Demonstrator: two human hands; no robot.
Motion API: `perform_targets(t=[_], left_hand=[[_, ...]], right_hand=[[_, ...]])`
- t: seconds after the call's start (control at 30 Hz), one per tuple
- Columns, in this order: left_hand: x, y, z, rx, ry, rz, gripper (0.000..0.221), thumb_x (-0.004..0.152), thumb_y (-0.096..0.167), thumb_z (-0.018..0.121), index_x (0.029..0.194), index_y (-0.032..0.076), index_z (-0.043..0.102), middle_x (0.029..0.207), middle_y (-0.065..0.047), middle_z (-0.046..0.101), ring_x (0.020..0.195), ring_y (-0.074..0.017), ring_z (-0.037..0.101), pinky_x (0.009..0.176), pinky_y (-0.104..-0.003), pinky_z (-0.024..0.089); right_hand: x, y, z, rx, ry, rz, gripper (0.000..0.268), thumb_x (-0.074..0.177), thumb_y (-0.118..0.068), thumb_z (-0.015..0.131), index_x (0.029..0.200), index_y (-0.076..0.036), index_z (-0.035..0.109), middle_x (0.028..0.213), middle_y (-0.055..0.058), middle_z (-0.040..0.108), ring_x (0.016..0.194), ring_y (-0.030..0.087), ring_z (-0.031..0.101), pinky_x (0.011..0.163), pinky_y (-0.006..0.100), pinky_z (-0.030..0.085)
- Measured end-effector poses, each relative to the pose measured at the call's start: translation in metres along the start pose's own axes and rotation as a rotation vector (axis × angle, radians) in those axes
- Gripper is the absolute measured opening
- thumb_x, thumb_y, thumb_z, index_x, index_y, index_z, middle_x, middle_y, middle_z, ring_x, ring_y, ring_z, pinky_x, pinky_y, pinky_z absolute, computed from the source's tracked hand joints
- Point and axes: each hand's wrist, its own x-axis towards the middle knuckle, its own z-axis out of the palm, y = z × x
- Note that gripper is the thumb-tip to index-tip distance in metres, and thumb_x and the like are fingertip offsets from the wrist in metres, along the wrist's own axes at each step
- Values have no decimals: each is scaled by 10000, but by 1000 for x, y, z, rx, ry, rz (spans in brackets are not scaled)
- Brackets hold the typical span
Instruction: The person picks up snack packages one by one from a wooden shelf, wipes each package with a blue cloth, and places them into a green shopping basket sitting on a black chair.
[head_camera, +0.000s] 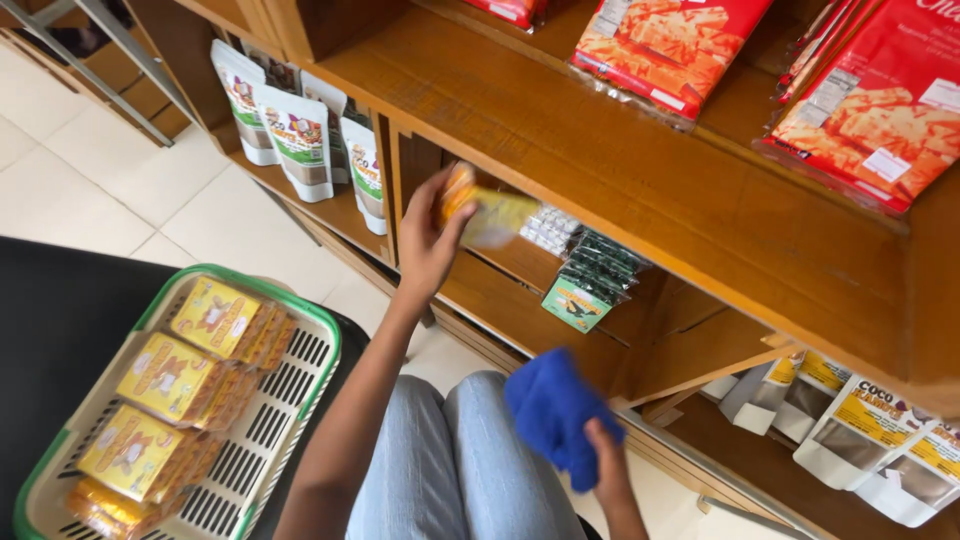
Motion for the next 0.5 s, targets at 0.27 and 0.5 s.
perform_targets(t=[0.27,0.5], left_hand=[[-135,79,-47,-597,-131,-435,454,1052,206,623,1456,0,604,1148,-78,698,997,-140,607,864,-278,483],[-142,159,-100,-456,-182,-224,444,984,163,687,1386,-6,603,1262,-86,705,1185,-140,660,1045,-281,510]], right_hand=[[17,-169,94,246,-350,-433,901,932,-559,671,1573,15,405,1496,229,523,1339,378,543,1138,513,433],[-47,-227,154,-659,-685,-906,593,898,-394,676,1380,-54,611,1596,242,485,1504,408,509,1272,511,372]])
